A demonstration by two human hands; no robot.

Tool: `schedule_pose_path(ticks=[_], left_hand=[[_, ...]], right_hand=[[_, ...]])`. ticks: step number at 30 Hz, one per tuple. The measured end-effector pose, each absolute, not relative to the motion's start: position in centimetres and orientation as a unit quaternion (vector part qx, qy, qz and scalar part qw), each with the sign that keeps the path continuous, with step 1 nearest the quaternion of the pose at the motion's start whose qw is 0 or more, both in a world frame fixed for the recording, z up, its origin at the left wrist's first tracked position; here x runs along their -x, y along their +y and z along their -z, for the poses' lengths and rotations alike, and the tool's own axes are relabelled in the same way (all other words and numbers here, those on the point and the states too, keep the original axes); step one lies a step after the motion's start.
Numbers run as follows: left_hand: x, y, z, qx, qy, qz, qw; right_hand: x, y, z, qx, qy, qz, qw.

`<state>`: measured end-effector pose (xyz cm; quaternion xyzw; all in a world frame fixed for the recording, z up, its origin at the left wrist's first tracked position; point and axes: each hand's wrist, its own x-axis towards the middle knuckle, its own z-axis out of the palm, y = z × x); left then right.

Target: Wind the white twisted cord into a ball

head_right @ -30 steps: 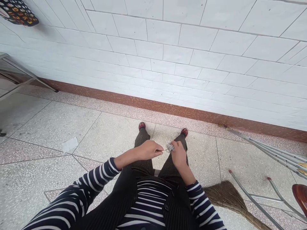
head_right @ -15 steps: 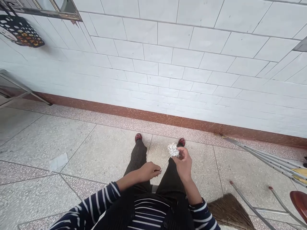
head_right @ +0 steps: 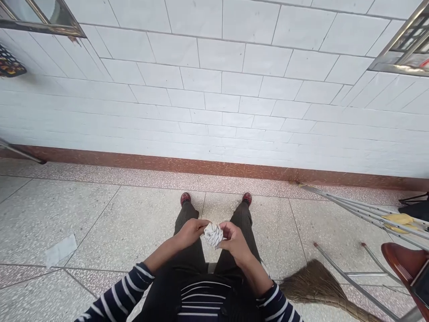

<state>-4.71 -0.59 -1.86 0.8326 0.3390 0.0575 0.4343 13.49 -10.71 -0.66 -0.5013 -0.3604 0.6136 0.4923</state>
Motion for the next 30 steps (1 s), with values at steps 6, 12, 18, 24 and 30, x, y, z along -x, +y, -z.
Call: schedule_pose_path(ticks=[6, 12, 18, 24, 30], left_hand=[[3.7, -4.2, 2.2, -0.836, 0.326, 0.017, 0.441], [3.9, -3.1, -0.3, -0.939, 0.277, 0.029, 0.200], [4.4, -1.0, -1.0, -0.919, 0.292, -0.014, 0.266], [3.4, -2.6, -0.3, -0.743, 0.335, -0.112, 0.569], [2.7, -1.8, 1.1, -0.582, 0.333, -0.162, 0.723]], right_hand=[[-17.7, -7.9, 0.7, 0.651, -0.358, -0.431, 0.512], [-15.3, -8.6, 4.1, 0.666, -0.417, -0.426, 0.449], [-13.0, -11.8, 2.6, 0.540, -0.447, -0.577, 0.419], [-15.1, -10.5, -1.6, 0.467, -0.307, -0.578, 0.594], [-16.5, -8.0, -3.2, 0.460, -0.238, -0.558, 0.648]])
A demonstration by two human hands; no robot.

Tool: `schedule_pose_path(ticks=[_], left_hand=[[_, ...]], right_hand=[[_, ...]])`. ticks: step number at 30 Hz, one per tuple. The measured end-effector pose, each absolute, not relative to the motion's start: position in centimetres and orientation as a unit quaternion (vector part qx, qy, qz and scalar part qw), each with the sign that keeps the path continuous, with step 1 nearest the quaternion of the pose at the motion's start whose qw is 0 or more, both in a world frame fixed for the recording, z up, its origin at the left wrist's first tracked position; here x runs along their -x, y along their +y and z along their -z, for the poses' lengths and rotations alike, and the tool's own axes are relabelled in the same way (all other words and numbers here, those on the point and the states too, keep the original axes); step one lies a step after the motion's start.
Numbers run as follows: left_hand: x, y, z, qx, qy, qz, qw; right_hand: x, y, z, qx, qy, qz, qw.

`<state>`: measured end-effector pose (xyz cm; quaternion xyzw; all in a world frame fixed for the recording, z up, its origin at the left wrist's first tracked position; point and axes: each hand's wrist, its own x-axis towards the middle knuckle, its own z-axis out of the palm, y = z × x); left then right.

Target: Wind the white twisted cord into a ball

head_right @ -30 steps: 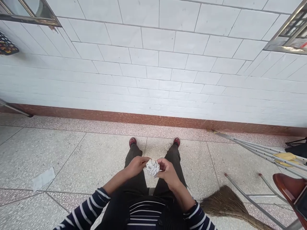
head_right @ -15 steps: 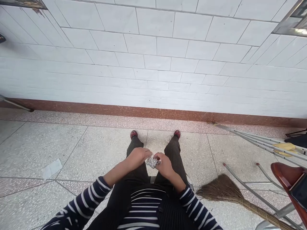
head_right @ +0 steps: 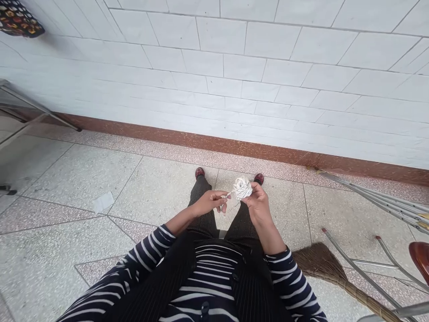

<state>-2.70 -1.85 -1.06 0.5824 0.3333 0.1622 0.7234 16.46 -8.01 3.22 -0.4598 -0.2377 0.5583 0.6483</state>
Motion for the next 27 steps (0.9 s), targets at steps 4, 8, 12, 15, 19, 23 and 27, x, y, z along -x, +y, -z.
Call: schedule_pose_path(ticks=[4, 8, 12, 15, 19, 23, 27], left_hand=[[3.7, 0.4, 0.7, -0.664, 0.394, -0.201, 0.603], [5.1, 1.9, 1.4, -0.746, 0.444, -0.151, 0.473], [5.7, 1.9, 3.0, -0.769, 0.460, -0.088, 0.435], [5.0, 1.4, 3.5, -0.793, 0.451, -0.105, 0.397], [2.6, 0.4, 2.4, -0.764, 0.392, -0.194, 0.474], [-0.5, -0.8, 1.5, -0.681, 0.333, -0.278, 0.590], [-2.4, -2.3, 2.4, -0.587, 0.292, -0.285, 0.699]], right_hand=[[-17.1, -8.2, -3.6, 0.442, -0.189, -0.591, 0.648], [-18.6, -9.6, -3.6, 0.431, -0.150, -0.606, 0.652], [-20.0, -10.6, -3.8, 0.428, -0.137, -0.612, 0.651], [-19.9, -10.3, -4.3, 0.439, -0.162, -0.611, 0.639], [-18.6, -9.4, -4.8, 0.492, -0.170, -0.619, 0.588], [-17.3, -9.3, -5.2, 0.533, -0.194, -0.624, 0.537], [-16.8, -9.9, -5.5, 0.540, -0.273, -0.619, 0.501]])
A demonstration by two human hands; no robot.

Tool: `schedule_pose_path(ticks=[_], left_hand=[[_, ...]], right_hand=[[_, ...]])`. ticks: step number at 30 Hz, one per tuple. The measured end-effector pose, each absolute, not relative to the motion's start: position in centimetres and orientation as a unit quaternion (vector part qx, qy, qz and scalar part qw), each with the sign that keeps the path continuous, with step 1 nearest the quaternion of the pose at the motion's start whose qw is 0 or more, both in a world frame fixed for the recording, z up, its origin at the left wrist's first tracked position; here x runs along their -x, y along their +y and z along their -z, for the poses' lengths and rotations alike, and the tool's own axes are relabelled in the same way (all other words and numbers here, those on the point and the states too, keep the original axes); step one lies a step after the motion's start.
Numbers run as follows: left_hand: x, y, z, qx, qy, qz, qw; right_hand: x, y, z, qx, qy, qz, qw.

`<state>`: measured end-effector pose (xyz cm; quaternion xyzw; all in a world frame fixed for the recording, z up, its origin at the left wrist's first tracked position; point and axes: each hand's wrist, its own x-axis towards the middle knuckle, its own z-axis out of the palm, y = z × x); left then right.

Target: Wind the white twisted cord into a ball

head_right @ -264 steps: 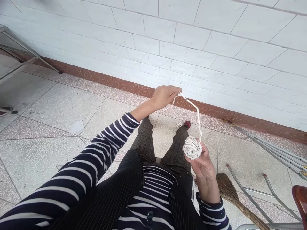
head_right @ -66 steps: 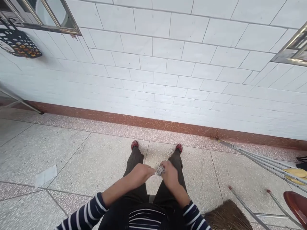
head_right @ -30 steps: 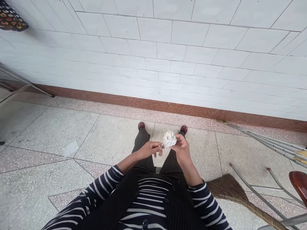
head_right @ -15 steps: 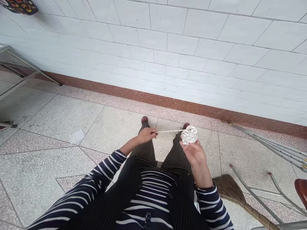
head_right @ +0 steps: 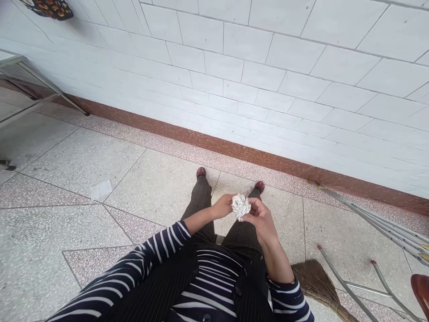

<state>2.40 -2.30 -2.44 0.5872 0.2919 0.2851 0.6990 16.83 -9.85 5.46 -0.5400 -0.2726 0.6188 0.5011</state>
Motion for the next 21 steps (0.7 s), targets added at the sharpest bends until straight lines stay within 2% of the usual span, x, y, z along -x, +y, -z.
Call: schedule_pose_path(ticks=[5, 11, 17, 21], left_hand=[[-2.6, -3.5, 3.5, -0.550, 0.320, -0.261, 0.726], [-1.4, -3.1, 2.9, -0.592, 0.353, -0.267, 0.674], [0.4, -3.5, 4.3, -0.649, 0.366, -0.243, 0.622], [2.4, -4.0, 7.3, -0.611, 0.402, -0.216, 0.647]], right_hand=[[-16.7, -10.1, -5.4, 0.548, -0.303, -0.614, 0.481], [-15.9, -10.1, -5.2, 0.541, -0.323, -0.624, 0.462], [-16.0, -10.7, -4.4, 0.491, -0.228, -0.666, 0.513], [-17.3, -10.8, -5.1, 0.440, -0.200, -0.667, 0.567]])
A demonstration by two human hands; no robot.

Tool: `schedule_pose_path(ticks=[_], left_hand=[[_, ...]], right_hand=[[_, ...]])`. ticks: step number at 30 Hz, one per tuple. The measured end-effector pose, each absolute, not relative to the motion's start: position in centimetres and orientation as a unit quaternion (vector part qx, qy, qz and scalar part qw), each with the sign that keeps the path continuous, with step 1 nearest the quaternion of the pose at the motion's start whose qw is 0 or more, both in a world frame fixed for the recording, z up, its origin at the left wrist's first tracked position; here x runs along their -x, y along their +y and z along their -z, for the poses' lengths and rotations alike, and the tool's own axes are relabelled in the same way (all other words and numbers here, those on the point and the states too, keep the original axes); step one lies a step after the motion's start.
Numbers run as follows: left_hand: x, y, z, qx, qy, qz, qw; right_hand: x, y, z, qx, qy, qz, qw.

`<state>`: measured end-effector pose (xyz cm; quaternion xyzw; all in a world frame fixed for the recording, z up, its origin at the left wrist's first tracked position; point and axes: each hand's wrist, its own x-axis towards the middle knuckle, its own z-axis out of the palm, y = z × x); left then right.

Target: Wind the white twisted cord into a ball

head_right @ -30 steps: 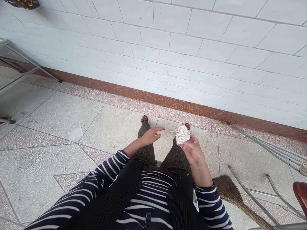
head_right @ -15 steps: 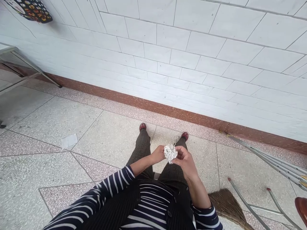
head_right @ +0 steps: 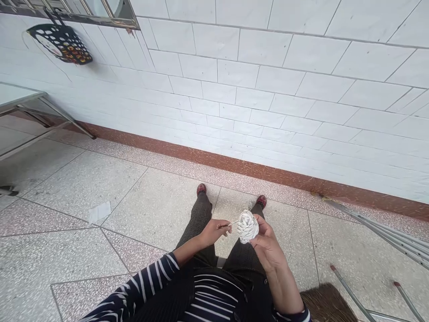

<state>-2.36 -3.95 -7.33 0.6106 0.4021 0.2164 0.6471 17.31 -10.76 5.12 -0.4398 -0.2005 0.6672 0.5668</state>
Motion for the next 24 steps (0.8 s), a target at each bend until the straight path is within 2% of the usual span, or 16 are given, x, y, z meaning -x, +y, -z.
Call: schedule_pose_path(ticks=[5, 13, 18, 24], left_hand=[[5.7, -1.4, 9.1, -0.615, 0.456, -0.215, 0.606], [10.3, 7.6, 6.4, -0.701, 0.562, -0.197, 0.392], [11.0, 14.4, 0.7, -0.706, 0.622, -0.163, 0.297], [10.5, 22.5, -9.9, -0.754, 0.616, -0.181, 0.139]], right_hand=[[-19.4, -11.1, -6.9, 0.432, -0.207, -0.646, 0.594], [-20.9, -13.5, -9.2, 0.390, -0.168, -0.638, 0.643], [-20.0, -14.0, -7.7, 0.409, -0.163, -0.644, 0.626], [-17.9, -13.2, -6.4, 0.413, -0.175, -0.670, 0.592]])
